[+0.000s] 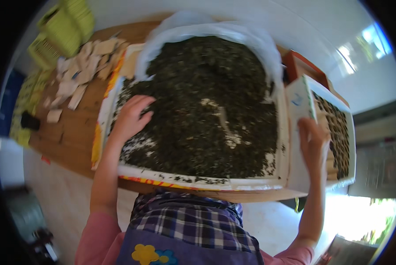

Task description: Filling small paper packets with loose-leaf tea using a spoon and placing them in a box.

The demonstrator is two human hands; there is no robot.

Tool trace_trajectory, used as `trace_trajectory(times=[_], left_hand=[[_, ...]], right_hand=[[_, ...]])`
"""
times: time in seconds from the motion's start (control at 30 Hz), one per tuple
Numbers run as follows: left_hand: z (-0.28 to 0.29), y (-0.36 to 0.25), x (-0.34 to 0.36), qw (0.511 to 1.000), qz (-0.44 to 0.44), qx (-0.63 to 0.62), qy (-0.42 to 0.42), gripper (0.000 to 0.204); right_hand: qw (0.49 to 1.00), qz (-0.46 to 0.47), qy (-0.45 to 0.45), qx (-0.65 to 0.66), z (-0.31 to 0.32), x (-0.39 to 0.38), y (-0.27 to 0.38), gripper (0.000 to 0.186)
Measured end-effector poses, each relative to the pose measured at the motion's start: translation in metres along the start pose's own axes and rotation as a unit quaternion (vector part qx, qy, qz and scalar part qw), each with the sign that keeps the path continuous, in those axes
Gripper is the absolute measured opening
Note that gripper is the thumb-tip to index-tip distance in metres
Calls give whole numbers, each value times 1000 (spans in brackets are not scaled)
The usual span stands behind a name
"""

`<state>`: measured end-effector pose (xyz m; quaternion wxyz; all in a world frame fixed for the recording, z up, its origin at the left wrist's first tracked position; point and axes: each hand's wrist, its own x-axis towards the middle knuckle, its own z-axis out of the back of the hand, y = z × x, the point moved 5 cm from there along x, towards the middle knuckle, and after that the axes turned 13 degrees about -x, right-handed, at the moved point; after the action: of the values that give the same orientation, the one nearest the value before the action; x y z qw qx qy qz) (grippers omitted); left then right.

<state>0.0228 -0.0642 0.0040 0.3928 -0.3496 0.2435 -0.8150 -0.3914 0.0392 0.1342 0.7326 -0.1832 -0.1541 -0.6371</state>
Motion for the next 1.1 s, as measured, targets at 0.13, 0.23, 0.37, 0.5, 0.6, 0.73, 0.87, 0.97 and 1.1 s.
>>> trace_trajectory(times=[0.13, 0.23, 0.37, 0.5, 0.6, 0.73, 0.87, 0.97, 1.1], left_hand=[[4, 9, -6, 1000, -23, -2, -10, 36], [0, 9, -8, 999, -34, 3, -4, 34], [5, 14, -6, 996, -33, -74, -43, 32], [48, 15, -5, 959, 91, -241, -117, 31], [88, 50, -6, 958, 176, -194, -116, 36], [117, 89, 2, 966, 234, -9, -108, 44], [97, 80, 41, 974, 193, 88, -75, 44], [76, 105, 63, 965, 245, 89, -34, 46], [56, 110, 74, 953, 207, 206, -85, 53]], right_hand=[[986, 51, 107, 117, -47, -20, 84, 12], [975, 33, 136, 173, -95, -31, 103, 13], [990, 63, 114, 47, -125, -39, 107, 6], [990, 57, 84, 102, -125, -41, 99, 4], [986, 0, 83, 142, -130, -48, 86, 4], [964, -143, 119, 191, -133, -49, 83, 6], [966, -114, 76, 219, -135, -49, 80, 8], [963, -129, 98, 216, -146, -52, 76, 9], [971, -130, 126, 155, -146, -49, 77, 8]])
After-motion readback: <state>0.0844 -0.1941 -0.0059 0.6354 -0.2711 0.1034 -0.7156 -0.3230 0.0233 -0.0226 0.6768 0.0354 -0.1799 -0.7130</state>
